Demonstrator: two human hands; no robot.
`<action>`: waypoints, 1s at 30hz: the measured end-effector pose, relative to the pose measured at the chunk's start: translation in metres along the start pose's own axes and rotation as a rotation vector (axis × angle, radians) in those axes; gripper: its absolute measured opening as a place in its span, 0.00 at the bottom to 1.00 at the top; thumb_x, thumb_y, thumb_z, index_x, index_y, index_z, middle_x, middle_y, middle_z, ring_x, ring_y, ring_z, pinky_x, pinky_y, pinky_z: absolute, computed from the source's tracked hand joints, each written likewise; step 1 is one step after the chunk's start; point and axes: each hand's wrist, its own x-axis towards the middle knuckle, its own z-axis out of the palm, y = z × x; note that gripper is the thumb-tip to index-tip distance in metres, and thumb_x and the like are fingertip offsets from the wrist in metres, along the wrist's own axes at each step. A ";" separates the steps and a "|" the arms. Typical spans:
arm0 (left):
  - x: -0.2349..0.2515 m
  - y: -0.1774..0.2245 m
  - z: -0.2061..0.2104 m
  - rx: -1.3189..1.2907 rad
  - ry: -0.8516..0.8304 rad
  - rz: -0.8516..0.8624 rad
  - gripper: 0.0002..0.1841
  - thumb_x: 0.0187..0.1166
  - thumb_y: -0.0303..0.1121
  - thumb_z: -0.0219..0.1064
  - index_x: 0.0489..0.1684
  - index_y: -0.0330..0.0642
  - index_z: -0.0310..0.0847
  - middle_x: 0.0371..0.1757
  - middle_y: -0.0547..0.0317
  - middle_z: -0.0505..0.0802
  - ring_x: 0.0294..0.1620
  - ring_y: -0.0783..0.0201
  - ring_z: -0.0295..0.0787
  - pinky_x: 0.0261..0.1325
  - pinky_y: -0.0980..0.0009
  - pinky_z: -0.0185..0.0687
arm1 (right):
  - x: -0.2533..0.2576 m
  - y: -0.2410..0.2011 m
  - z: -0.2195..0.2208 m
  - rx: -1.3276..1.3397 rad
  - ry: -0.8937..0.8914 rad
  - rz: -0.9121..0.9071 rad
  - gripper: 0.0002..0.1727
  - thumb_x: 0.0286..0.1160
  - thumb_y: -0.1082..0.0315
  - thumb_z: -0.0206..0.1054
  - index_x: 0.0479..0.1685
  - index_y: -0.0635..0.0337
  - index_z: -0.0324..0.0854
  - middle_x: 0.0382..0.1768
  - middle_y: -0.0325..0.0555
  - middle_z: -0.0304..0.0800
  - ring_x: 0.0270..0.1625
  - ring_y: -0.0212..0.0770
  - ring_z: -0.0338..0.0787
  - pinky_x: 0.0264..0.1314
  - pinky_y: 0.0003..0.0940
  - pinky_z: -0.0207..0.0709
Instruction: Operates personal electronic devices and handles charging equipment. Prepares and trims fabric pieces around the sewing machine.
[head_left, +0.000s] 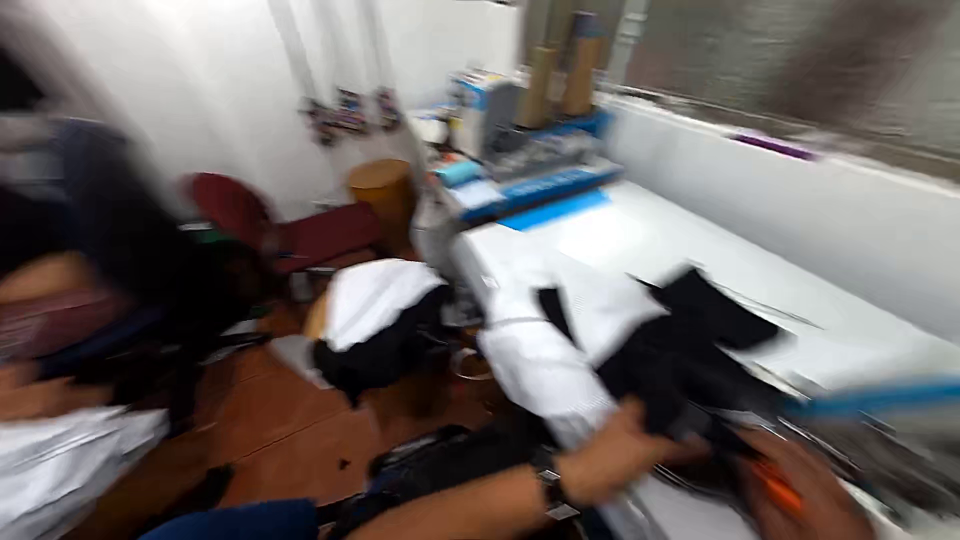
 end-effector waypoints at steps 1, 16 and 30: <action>0.003 -0.002 0.000 -0.115 0.022 -0.070 0.28 0.75 0.24 0.72 0.74 0.29 0.67 0.60 0.48 0.90 0.62 0.63 0.89 0.71 0.62 0.85 | -0.002 0.004 0.007 -0.051 0.066 0.028 0.19 0.80 0.69 0.64 0.65 0.68 0.84 0.63 0.68 0.88 0.64 0.63 0.90 0.64 0.61 0.84; 0.011 -0.016 0.005 -0.398 0.026 -0.101 0.13 0.91 0.29 0.52 0.63 0.40 0.79 0.57 0.45 0.93 0.56 0.55 0.93 0.60 0.55 0.90 | -0.005 -0.001 0.015 0.147 0.213 0.185 0.12 0.80 0.58 0.69 0.55 0.51 0.85 0.51 0.37 0.88 0.49 0.30 0.88 0.50 0.32 0.85; 0.007 -0.016 0.010 -0.318 0.058 -0.069 0.11 0.81 0.25 0.67 0.58 0.36 0.84 0.54 0.44 0.94 0.52 0.55 0.94 0.59 0.57 0.91 | -0.008 -0.007 0.017 -0.112 0.354 -0.145 0.06 0.73 0.73 0.68 0.41 0.54 0.90 0.57 0.43 0.89 0.47 0.33 0.91 0.39 0.29 0.87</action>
